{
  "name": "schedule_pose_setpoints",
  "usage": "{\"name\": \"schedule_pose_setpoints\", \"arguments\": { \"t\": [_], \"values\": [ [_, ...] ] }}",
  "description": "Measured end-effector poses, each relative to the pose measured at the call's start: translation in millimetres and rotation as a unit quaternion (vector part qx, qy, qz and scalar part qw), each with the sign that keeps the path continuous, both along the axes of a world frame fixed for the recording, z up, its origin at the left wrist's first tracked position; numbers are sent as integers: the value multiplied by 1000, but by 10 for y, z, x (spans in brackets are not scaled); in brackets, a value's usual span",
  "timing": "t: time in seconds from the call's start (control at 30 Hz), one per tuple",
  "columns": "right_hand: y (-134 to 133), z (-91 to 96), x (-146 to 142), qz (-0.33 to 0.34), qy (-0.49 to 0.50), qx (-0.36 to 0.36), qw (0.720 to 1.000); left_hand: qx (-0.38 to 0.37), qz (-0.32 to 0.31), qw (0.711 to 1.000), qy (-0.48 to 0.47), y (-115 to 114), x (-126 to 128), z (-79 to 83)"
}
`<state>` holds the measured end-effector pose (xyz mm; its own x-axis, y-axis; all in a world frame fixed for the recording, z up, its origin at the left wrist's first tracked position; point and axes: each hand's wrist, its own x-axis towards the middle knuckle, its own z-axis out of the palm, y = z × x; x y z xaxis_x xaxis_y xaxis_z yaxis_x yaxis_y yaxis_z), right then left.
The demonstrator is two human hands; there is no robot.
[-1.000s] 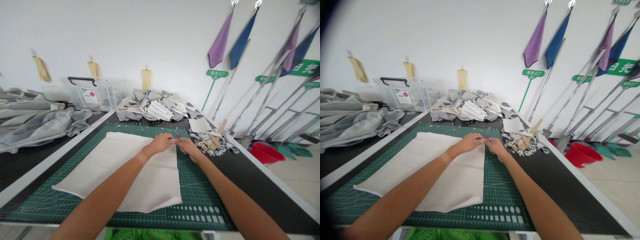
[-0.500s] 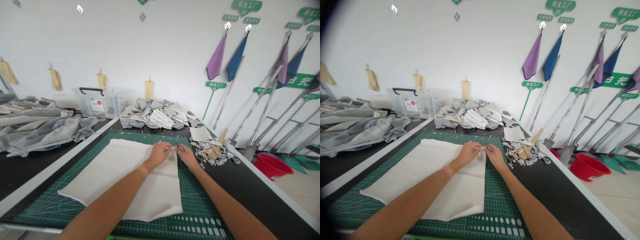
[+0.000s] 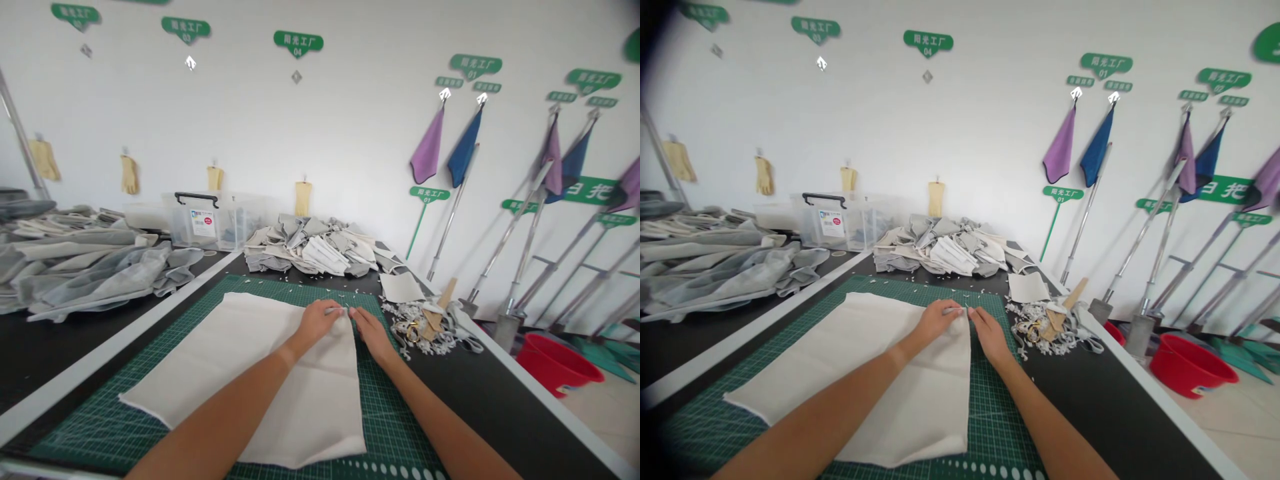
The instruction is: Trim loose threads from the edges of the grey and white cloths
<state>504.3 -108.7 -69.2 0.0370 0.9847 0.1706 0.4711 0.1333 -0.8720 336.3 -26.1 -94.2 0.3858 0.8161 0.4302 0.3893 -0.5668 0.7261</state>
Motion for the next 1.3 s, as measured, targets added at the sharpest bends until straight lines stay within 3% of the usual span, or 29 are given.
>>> {"name": "schedule_pose_setpoints", "arguments": {
  "t": [0.23, 0.43, 0.83, 1.3],
  "values": [
    [-23, -22, -27, -46, -11, 26, 999, -12, -11, 1000, -22, 21, -10, -10],
    [-3, -109, -8, -37, -7, 53, 998, -31, -29, 998, -39, 17, -11, 10],
    [91, -238, 38, -35, -89, 67, 993, -59, -73, 987, -129, 86, -14, -86],
    [63, -221, 21, -14, -62, 86, 994, -74, -91, 982, -148, 71, -25, -50]
  ]
}}
